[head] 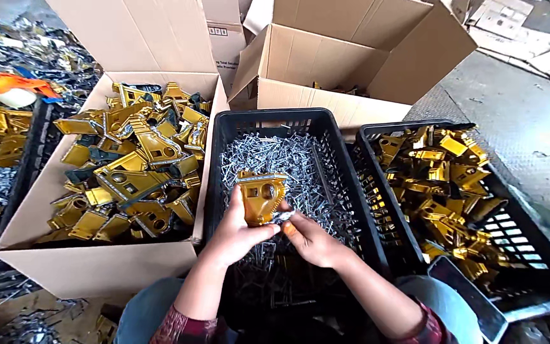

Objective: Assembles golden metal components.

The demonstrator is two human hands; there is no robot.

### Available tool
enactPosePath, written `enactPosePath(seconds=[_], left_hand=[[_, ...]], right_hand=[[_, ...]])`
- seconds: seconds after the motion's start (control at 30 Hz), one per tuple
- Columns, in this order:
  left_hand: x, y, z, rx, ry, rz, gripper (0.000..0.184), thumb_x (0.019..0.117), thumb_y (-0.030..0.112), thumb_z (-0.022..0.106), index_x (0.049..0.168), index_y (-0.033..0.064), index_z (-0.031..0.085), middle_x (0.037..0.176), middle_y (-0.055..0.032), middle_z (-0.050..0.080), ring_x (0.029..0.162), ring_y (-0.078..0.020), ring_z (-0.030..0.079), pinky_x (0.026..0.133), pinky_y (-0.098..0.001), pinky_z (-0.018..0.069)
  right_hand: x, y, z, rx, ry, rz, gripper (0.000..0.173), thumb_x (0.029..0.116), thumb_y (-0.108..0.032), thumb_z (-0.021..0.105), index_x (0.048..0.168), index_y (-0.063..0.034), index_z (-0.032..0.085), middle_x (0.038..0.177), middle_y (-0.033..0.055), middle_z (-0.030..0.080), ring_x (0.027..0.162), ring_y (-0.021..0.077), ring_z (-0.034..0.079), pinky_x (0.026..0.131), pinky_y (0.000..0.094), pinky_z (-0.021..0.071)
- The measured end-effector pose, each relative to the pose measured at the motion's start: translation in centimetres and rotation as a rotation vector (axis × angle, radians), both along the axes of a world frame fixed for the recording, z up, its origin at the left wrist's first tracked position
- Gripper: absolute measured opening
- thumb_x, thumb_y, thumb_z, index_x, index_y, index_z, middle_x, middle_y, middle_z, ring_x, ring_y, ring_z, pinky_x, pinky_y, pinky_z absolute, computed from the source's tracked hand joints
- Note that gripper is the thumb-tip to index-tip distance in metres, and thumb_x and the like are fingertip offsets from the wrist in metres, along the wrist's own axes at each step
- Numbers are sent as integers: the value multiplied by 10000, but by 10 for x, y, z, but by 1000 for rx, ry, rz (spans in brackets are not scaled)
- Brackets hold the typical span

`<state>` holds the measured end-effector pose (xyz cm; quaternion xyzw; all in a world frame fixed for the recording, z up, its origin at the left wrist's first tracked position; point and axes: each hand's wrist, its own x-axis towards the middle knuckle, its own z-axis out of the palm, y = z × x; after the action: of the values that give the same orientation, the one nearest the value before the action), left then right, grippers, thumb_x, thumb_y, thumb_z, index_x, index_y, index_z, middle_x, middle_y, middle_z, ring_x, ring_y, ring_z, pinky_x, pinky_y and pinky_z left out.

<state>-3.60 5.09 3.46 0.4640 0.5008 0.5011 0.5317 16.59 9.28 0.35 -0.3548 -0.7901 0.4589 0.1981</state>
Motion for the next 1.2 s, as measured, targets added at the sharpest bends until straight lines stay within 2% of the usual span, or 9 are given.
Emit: enactPosePath(seconds=[0.07, 0.2, 0.3, 0.43, 0.53, 0.73, 0.87, 1.03, 1.2], left_hand=[[8, -1, -5, -28, -102, -54, 1082, 717, -27, 799, 1576, 134, 160, 1312, -117, 607, 1145, -205, 668, 949, -358, 597], [22, -2, -11, -58, -155, -91, 1056, 692, -48, 758, 1562, 94, 178, 1252, -125, 616, 1089, -180, 681, 913, -336, 599], [25, -2, -15, -68, -157, -114, 1060, 693, -36, 742, 1567, 91, 158, 1224, -127, 625, 1063, -183, 687, 895, -336, 602], [23, -4, -23, -50, -207, -162, 1043, 691, -68, 727, 1551, 81, 156, 1223, -129, 624, 1059, -203, 691, 883, -358, 611], [26, -7, -23, -26, -326, -193, 1040, 725, -88, 714, 1554, 57, 104, 1230, -108, 600, 1053, -179, 681, 884, -347, 604], [28, -5, -19, -176, -770, -104, 692, 864, 293, 770, 1365, 158, 313, 1093, -48, 608, 693, -83, 619, 527, -192, 510], [28, -5, -20, -132, -830, -95, 635, 833, 576, 746, 1189, 84, 564, 1062, -79, 679, 744, -123, 668, 630, -241, 569], [16, 1, -17, -41, -810, -23, 692, 823, 657, 669, 1234, 101, 645, 1223, -213, 682, 1012, -324, 714, 779, -407, 611], [22, 14, 5, -288, -735, 288, 757, 1008, 712, 169, 1193, 74, 533, 893, -187, 692, 710, -292, 713, 551, -397, 603]], right_hand=[[-5, -1, -2, 237, 134, -117, 682, 1082, -438, 354, 1647, -89, 198, 1544, 201, 431, 1342, 210, 530, 1090, 414, 489], [-7, 9, -3, 772, 151, -231, 612, 1053, -539, 386, 1545, -175, 397, 1583, 279, 315, 1438, 389, 395, 1075, 548, 435], [-5, 5, -1, 578, 219, -146, 732, 1040, -414, 471, 1614, -26, 235, 1637, 217, 305, 1504, 306, 354, 1195, 505, 382], [-3, 4, 10, 194, 465, -105, 561, 929, -112, 680, 1440, -20, 466, 1424, 123, 572, 1319, 214, 571, 1103, 439, 517], [5, 17, 13, 64, 433, -58, 651, 911, -307, 752, 1441, -49, 477, 1383, 89, 586, 1277, 182, 582, 1063, 417, 531], [35, 99, -42, -2, -350, -655, 518, 1033, -355, 604, 1392, 15, 560, 1288, 286, 629, 1195, 455, 614, 990, 637, 489], [39, 122, -94, -107, -786, -647, 548, 1006, -228, 620, 1471, 21, 472, 1379, 300, 570, 1269, 461, 578, 1024, 627, 481], [32, 118, -53, -197, -1058, -525, 557, 956, -94, 616, 1447, 86, 424, 1380, 307, 558, 1231, 456, 606, 967, 618, 507], [53, 79, 3, 78, -662, -478, 403, 1072, -208, 493, 1411, 8, 469, 1016, 283, 682, 955, 472, 691, 821, 650, 542]])
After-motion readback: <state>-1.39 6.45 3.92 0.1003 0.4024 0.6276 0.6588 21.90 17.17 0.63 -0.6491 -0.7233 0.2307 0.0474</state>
